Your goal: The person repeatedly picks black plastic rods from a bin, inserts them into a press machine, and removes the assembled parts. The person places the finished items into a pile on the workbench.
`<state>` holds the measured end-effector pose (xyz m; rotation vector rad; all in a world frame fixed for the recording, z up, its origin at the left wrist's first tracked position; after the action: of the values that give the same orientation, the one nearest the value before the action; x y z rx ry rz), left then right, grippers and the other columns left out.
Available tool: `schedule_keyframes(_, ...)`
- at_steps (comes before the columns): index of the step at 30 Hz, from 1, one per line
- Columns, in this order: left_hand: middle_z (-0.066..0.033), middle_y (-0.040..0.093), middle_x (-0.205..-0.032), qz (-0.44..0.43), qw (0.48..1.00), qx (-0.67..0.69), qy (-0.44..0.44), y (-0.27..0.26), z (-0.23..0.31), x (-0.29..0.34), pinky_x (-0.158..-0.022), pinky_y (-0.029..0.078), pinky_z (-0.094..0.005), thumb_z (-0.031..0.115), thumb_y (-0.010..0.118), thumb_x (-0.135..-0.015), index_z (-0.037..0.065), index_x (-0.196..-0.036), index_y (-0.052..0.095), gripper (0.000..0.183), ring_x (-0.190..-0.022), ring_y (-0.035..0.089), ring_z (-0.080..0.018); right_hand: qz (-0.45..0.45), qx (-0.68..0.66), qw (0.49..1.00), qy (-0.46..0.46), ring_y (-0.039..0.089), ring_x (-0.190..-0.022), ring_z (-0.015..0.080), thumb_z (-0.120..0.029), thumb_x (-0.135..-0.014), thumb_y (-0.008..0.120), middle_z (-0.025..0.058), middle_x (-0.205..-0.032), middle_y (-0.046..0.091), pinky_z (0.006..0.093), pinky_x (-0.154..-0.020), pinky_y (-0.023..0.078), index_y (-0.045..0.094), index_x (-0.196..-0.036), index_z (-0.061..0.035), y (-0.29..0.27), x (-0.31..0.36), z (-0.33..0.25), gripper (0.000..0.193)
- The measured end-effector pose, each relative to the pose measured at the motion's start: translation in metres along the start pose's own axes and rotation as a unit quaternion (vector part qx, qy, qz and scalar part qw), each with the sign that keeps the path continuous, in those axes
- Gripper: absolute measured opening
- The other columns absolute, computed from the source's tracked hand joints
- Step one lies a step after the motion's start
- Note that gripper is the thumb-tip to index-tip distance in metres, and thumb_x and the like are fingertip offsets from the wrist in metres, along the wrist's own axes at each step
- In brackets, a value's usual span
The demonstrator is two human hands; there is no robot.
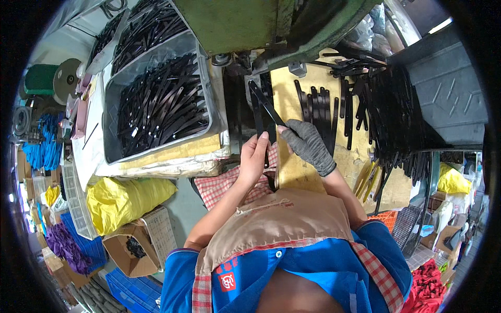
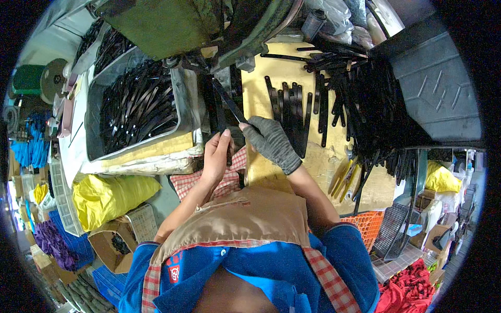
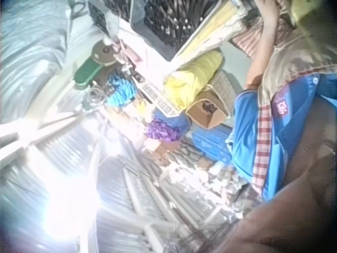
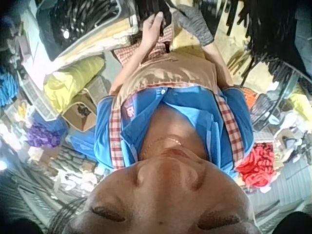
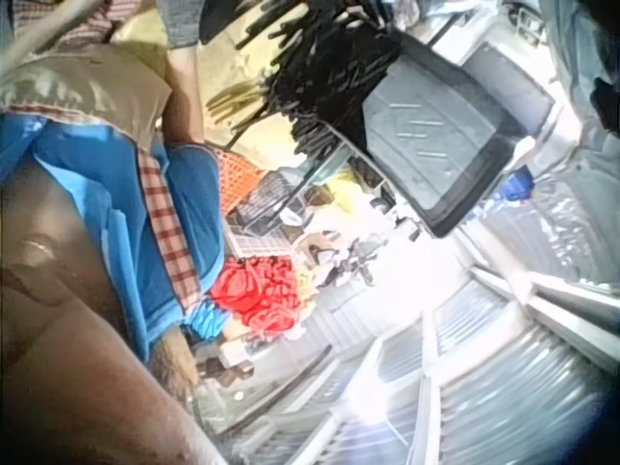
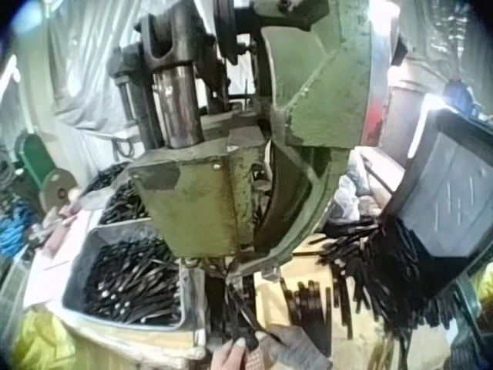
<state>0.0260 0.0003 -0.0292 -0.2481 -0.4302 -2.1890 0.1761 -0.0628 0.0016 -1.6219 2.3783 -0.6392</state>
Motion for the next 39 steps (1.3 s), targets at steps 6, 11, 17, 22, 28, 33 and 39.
schedule_keyframes(6,0.0031,0.040,-0.049,0.013,1.000,0.002,-0.009,-0.002,0.007,0.003,-0.035,0.024,-0.0224,0.036,0.047,-0.099,0.012,-0.070,0.048,0.038,-0.038,0.030,-0.0059,0.044,-0.015,0.999,-0.023,0.057,-0.057,0.0340,-0.030,-0.092,0.058,0.0188,-0.064,0.055,0.0399,-0.054,0.043,0.060,-0.078,-0.0012,0.006,0.011,-0.010,0.032)
schedule_keyframes(11,0.0061,0.040,-0.057,0.012,1.000,-0.013,0.017,-0.003,0.007,-0.001,-0.045,0.025,-0.0218,0.029,0.046,-0.101,0.012,-0.067,0.045,0.038,-0.050,0.031,-0.0035,0.024,-0.066,0.997,0.009,0.060,-0.056,0.0259,-0.035,-0.091,0.059,0.0143,-0.061,0.057,0.0374,-0.055,0.046,0.060,-0.077,-0.0030,0.007,0.011,-0.005,0.035)
schedule_keyframes(17,0.0024,0.046,-0.061,0.112,0.983,0.071,0.130,-0.045,0.066,-0.017,-0.048,0.030,-0.0237,0.033,0.046,-0.100,0.010,-0.072,0.049,0.035,-0.053,0.039,-0.0070,0.231,0.209,0.948,0.062,0.064,-0.075,0.0280,-0.046,-0.084,0.065,0.0132,-0.076,0.064,0.0402,-0.074,0.051,0.061,-0.093,-0.0039,-0.062,0.031,0.052,0.043)
schedule_keyframes(22,-0.0058,0.057,-0.087,0.131,0.940,0.284,0.138,-0.102,0.071,-0.048,-0.074,0.045,-0.0278,0.021,0.051,-0.096,0.000,-0.101,0.055,0.022,-0.077,0.052,-0.0132,0.188,0.307,0.924,0.130,0.063,-0.084,0.0317,-0.043,-0.082,0.067,0.0160,-0.085,0.065,0.0421,-0.081,0.049,0.063,-0.095,-0.0009,-0.075,0.026,0.107,0.044)
schedule_keyframes(28,-0.0242,0.058,-0.118,0.031,0.955,0.294,-0.037,-0.063,0.020,-0.024,-0.090,0.054,-0.0361,0.003,0.043,-0.096,-0.008,-0.119,0.044,0.026,-0.103,0.063,-0.0260,0.186,0.079,0.976,0.075,0.065,-0.080,0.0292,-0.031,-0.089,0.063,0.0179,-0.088,0.067,0.0351,-0.077,0.050,0.067,-0.100,0.0004,-0.073,0.024,0.103,0.034)
schedule_keyframes(33,-0.0221,0.063,-0.110,-0.047,0.970,0.229,-0.071,-0.044,0.016,-0.015,-0.080,0.056,-0.0334,0.017,0.047,-0.099,-0.002,-0.114,0.051,0.025,-0.092,0.066,-0.0227,0.392,0.107,0.913,-0.029,0.058,-0.061,0.0135,-0.016,-0.088,0.066,0.0076,-0.076,0.065,0.0257,-0.060,0.045,0.068,-0.091,-0.0010,-0.085,0.033,0.073,0.015)
schedule_keyframes(39,-0.0101,0.066,-0.086,-0.071,0.980,0.155,-0.105,-0.039,0.019,-0.016,-0.055,0.048,-0.0245,0.023,0.056,-0.096,0.001,-0.102,0.060,0.023,-0.064,0.058,-0.0112,0.228,-0.406,0.885,-0.023,0.070,-0.080,0.0219,-0.014,-0.090,0.064,0.0115,-0.094,0.066,0.0277,-0.063,0.057,0.060,-0.100,-0.0031,-0.038,-0.005,0.000,0.015)
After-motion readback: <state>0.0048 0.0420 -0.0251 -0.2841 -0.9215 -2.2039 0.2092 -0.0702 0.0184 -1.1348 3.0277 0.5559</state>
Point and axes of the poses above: each hand's wrist, its own x-axis away from the middle knuckle, its own y-axis out of the palm, z = x × y, the point moved 3 cm from there along -x, towards the middle knuckle
